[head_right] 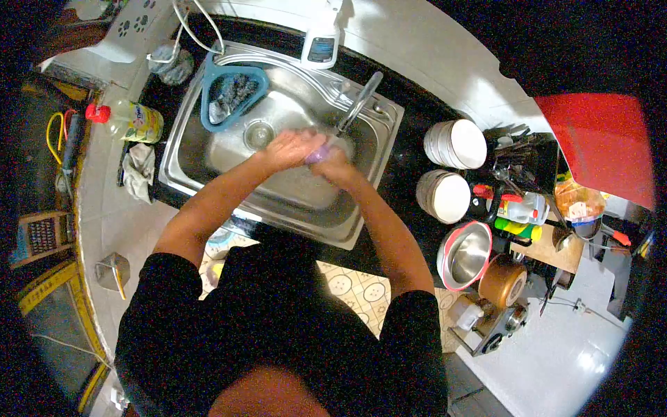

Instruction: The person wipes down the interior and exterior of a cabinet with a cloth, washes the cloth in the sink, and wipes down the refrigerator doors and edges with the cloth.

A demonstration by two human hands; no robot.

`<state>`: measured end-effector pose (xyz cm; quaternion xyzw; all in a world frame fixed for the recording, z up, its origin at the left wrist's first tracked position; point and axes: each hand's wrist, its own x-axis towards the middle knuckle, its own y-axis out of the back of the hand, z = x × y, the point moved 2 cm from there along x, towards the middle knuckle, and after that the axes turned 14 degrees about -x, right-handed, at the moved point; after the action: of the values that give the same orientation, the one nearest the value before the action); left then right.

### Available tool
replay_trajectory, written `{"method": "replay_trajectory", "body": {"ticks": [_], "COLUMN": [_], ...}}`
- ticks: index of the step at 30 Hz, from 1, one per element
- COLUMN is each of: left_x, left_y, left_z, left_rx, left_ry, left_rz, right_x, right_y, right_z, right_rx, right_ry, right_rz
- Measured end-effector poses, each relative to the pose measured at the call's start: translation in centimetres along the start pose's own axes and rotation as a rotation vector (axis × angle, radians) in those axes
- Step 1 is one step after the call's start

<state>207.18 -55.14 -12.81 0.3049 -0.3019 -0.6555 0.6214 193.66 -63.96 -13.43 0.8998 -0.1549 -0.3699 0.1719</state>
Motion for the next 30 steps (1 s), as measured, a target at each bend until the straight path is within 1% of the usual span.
{"method": "replay_trajectory", "body": {"ticks": [2, 3, 4, 6, 7, 9, 11, 12, 13, 15, 16, 18, 19, 20, 21, 22, 23, 24, 25, 27, 30], "left_x": [1.3, 1.7, 1.8, 1.9, 2.2, 2.7, 1.5, 0.8, 0.4, -1.0, -1.5, -1.2, -0.8, -0.6, -0.1, 0.7, 1.4, 2.0, 2.6, 3.5, 4.5], "left_y": [-0.4, -0.5, -0.5, -0.6, -0.8, -0.8, -0.1, 0.1, -0.3, -2.2, -2.9, -4.6, -4.5, -4.4, -4.1, -3.4, -3.2, -3.7, -3.6, -3.3, -3.5], "left_z": [0.2, 0.0, -0.2, -0.9, -1.9, -3.9, -4.3, -4.2, -4.2, -4.4, -3.5, -2.1, -1.5, -1.0, -0.8, -0.7, -0.3, -0.3, 0.0, 0.4, 1.1], "left_rx": [-0.028, -0.04, -0.09, -0.192, -0.272, -0.431, -0.913, -1.152, -1.288, -1.54, -1.545, -1.868, -2.023, -2.214, -2.171, -2.125, -2.076, -1.962, -1.83, -1.554, -1.206], "left_ry": [0.134, 0.201, 0.199, 0.195, 0.212, 0.247, 0.435, 0.526, 0.527, 0.511, 0.577, 0.414, 0.319, 0.217, 0.161, 0.106, 0.051, 0.188, 0.278, 0.443, 0.421], "left_rz": [-0.01, -0.018, -0.026, -0.042, -0.16, -0.391, -0.25, -0.17, 0.018, 0.419, 0.452, 0.431, 0.414, 0.328, 0.244, 0.158, 0.073, 0.238, 0.252, 0.276, 0.426], "right_x": [0.4, 0.9, 1.5, 2.5, 2.5, 0.6, 0.2, 0.4, 0.5, 1.4, 1.0, -0.4, -0.7, -1.1, -1.7, -2.6, -2.6, -2.3, -2.3, -2.4, -1.9], "right_y": [0.9, 0.9, 1.0, 0.1, -0.2, 0.3, 0.9, 1.1, 1.4, 0.9, 0.1, -1.6, -1.9, -2.1, -2.3, -2.2, -1.9, -1.4, -1.2, -1.2, -1.6], "right_z": [-0.6, -0.5, -0.4, 0.3, 0.1, -2.8, -3.4, -2.9, -2.5, -0.3, -0.2, -0.1, -0.2, -0.2, -0.2, -1.4, -0.9, -0.4, -0.2, 0.1, -0.4], "right_rx": [-0.244, -0.377, -0.511, -0.748, -0.837, -0.902, -0.829, -0.69, -0.55, -0.075, 0.238, 0.852, 0.912, 0.976, 1.041, 1.025, 1.001, 0.976, 0.952, 0.741, 0.437], "right_ry": [0.253, 0.328, 0.395, 0.424, 0.434, 0.473, 0.557, 0.493, 0.422, 0.076, -0.008, -0.189, -0.191, -0.197, -0.206, -0.212, -0.211, -0.207, -0.203, -0.23, -0.217], "right_rz": [0.106, 0.175, 0.257, 0.427, 0.502, 0.602, 0.627, 0.539, 0.466, 0.107, -0.012, -0.253, -0.342, -0.429, -0.514, -0.453, -0.462, -0.473, -0.485, -0.281, -0.024]}}
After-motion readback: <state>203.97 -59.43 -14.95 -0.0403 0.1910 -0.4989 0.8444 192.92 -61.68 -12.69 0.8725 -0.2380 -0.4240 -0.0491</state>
